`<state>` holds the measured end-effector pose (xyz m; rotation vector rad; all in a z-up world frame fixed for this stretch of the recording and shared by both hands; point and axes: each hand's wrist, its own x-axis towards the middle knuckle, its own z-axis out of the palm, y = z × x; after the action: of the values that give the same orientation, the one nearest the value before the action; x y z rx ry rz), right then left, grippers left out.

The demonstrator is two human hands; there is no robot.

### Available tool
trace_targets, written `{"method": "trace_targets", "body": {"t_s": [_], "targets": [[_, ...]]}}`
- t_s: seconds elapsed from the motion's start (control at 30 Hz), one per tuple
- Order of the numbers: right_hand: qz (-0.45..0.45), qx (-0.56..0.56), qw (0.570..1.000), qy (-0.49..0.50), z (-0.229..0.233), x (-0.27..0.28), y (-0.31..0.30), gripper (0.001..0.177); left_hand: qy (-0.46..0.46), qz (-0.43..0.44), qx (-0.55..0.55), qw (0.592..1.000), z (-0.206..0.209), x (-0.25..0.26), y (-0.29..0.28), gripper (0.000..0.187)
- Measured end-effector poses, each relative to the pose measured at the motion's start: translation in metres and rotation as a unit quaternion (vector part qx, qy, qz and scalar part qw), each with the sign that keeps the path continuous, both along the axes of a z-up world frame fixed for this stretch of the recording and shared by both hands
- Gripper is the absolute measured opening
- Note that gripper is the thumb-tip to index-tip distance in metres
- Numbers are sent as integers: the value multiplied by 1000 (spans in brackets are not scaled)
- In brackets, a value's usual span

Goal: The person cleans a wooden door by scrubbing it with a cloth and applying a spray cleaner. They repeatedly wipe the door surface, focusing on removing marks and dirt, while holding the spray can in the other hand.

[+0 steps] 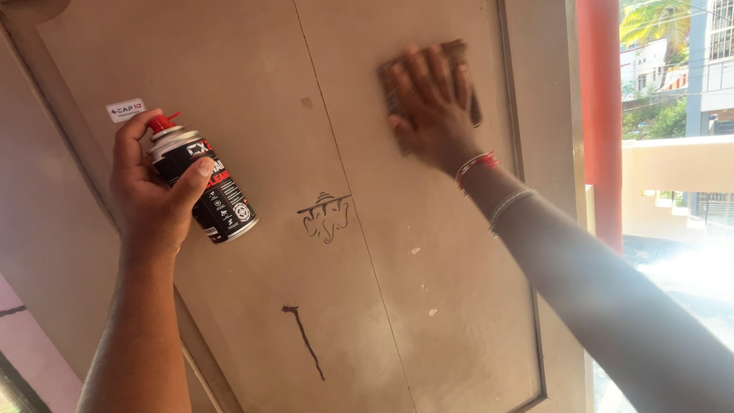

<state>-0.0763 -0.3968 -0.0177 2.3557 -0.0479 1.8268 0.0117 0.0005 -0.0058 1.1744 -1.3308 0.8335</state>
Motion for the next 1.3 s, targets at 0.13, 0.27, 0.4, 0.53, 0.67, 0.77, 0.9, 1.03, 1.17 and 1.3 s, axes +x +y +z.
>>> {"method": "trace_targets", "body": {"t_s": [0.13,0.27,0.4,0.53,0.67,0.77,0.9,1.03,1.17,1.3], "targets": [[22,62,997,-36,8,2,-12,71,-8,23,-5,1000,-1,-3,0,62],[6,-8,999,-44,5,20,0,73,-14,27,-10,999,-3,-1,-1,60],[16,-30,999,25,-11,8,-9,70,-13,30,-10,999,-4,4,1,59],[33,45,998,-21,-4,2,-26,69,-27,11,-5,1000,-4,8,1,59],[39,59,994,-80,14,23,-12,73,-14,5,-10,1000,-4,5,1,58],[-4,-98,994,-49,-4,32,8,69,-24,-9,-9,1000,-3,7,-2,58],[22,-73,997,-22,2,16,-8,76,-9,-23,-1,1000,-3,9,1,61],[27,36,998,-49,26,3,-18,77,-30,-7,-19,999,-2,5,-2,63],[26,73,994,-83,64,24,15,74,-19,40,-53,998,-8,-4,-10,67],[46,-68,995,-56,64,42,66,68,-23,81,-56,995,-7,-11,-9,66]]}}
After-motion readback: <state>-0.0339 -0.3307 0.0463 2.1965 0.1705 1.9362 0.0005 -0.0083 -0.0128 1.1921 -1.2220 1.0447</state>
